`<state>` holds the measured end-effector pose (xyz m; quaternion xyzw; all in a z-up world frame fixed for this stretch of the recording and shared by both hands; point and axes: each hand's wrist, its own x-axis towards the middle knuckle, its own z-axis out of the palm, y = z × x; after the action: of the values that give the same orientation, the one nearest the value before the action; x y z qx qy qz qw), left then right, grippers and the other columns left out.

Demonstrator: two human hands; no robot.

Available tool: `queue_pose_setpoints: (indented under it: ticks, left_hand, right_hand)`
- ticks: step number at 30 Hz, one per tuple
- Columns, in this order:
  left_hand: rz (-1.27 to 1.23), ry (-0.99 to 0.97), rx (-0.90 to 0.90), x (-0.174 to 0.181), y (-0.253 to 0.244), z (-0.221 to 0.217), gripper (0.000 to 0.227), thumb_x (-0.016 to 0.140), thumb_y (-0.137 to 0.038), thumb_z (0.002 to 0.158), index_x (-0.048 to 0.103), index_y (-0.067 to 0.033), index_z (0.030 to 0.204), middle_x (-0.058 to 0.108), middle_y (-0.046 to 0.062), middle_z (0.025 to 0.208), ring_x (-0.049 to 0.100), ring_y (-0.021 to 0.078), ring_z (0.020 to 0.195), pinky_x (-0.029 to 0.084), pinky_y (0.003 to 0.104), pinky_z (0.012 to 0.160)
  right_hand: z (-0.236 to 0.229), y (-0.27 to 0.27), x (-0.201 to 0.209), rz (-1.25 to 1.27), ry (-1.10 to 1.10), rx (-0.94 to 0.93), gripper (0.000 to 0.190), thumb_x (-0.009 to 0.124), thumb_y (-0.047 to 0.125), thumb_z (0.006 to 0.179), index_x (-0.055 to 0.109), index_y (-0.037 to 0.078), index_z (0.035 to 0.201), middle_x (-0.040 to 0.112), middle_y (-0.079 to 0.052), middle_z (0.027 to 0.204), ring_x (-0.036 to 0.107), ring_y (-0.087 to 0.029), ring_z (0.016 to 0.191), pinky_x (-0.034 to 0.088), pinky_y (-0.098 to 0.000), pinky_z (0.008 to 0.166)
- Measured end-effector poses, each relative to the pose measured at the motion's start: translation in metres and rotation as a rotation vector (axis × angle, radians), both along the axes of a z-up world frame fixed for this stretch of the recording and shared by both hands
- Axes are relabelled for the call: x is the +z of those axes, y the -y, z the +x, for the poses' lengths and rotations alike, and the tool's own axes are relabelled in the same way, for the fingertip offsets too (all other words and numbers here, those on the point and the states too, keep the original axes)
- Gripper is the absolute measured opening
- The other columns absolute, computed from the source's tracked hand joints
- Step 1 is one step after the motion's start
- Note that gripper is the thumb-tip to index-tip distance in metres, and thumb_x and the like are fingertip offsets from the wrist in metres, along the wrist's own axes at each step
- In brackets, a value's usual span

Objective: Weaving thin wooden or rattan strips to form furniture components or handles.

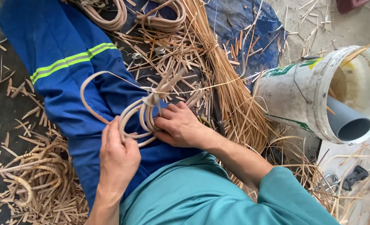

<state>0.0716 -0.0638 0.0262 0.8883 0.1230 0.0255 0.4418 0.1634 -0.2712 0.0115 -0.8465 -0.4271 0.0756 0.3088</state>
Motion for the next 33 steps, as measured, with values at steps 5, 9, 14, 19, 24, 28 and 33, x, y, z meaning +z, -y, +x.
queue_pose_setpoints:
  ticks: [5, 9, 14, 19, 24, 28, 33]
  left_hand:
    - [0.149, -0.082, 0.119, 0.009, -0.029, -0.007, 0.044, 0.060, -0.004, 0.088, 0.062, 0.0058, 0.131, 0.065, 0.028, 0.120, 0.066, 0.0432, 0.106, 0.054, 0.045, 0.091]
    - [0.081, -0.134, 0.284, 0.017, -0.043, -0.020, 0.034, 0.058, -0.002, 0.092, 0.066, 0.0042, 0.125, 0.071, 0.020, 0.108, 0.074, 0.0333, 0.094, 0.059, 0.041, 0.080]
    - [-0.558, -0.102, 0.390, -0.002, -0.057, -0.024, 0.023, 0.063, -0.010, 0.099, 0.066, 0.0029, 0.119, 0.072, 0.006, 0.090, 0.076, 0.0138, 0.076, 0.063, 0.028, 0.062]
    - [-0.761, -0.112, 0.396, -0.003, -0.054, -0.024, 0.025, 0.067, -0.011, 0.099, 0.067, 0.0034, 0.119, 0.073, 0.006, 0.088, 0.074, 0.0125, 0.076, 0.063, 0.027, 0.063]
    - [-0.781, -0.080, 0.340, 0.006, -0.053, -0.024, 0.025, 0.067, -0.016, 0.101, 0.070, 0.0029, 0.117, 0.074, 0.005, 0.088, 0.072, 0.0096, 0.078, 0.064, 0.026, 0.069]
    - [-0.722, -0.021, 0.301, 0.011, -0.047, -0.028, 0.027, 0.068, -0.016, 0.101, 0.070, 0.0022, 0.121, 0.074, 0.004, 0.089, 0.070, 0.0083, 0.079, 0.061, 0.026, 0.072]
    - [-0.329, 0.114, 0.096, 0.055, -0.048, -0.031, 0.020, 0.071, -0.007, 0.099, 0.070, 0.0006, 0.118, 0.074, 0.008, 0.096, 0.071, 0.0167, 0.083, 0.058, 0.032, 0.073]
  right_hand:
    - [0.018, 0.010, -0.022, -0.131, 0.127, -0.111, 0.014, 0.076, 0.028, 0.086, 0.068, 0.017, 0.086, 0.061, -0.003, 0.085, 0.061, -0.025, 0.084, 0.042, -0.0439, 0.075]
    - [0.039, 0.039, -0.039, -0.154, 0.129, -0.088, 0.015, 0.077, 0.024, 0.085, 0.068, 0.014, 0.082, 0.062, -0.006, 0.081, 0.061, -0.028, 0.081, 0.043, -0.0461, 0.072]
    - [0.053, 0.055, -0.044, -0.248, 0.027, -0.293, 0.013, 0.079, 0.018, 0.094, 0.072, 0.008, 0.090, 0.064, -0.010, 0.087, 0.063, -0.033, 0.087, 0.046, -0.0510, 0.080]
    - [0.057, 0.054, -0.048, -0.266, 0.063, -0.285, 0.030, 0.080, 0.020, 0.088, 0.073, 0.001, 0.110, 0.067, -0.019, 0.105, 0.064, -0.040, 0.100, 0.049, -0.0511, 0.089]
    - [0.036, 0.045, -0.031, -0.123, 0.057, -0.328, 0.032, 0.076, 0.013, 0.099, 0.071, -0.003, 0.126, 0.067, -0.026, 0.131, 0.064, -0.040, 0.120, 0.053, -0.0467, 0.100]
    - [0.011, 0.010, 0.022, 0.165, -0.056, -0.299, 0.015, 0.072, 0.002, 0.103, 0.071, 0.000, 0.118, 0.073, -0.018, 0.117, 0.073, -0.029, 0.109, 0.060, -0.0370, 0.095]
    - [0.003, -0.020, 0.086, 0.337, 0.135, -0.188, 0.017, 0.073, 0.000, 0.103, 0.070, 0.001, 0.120, 0.070, -0.016, 0.120, 0.071, -0.032, 0.115, 0.058, -0.0402, 0.100]
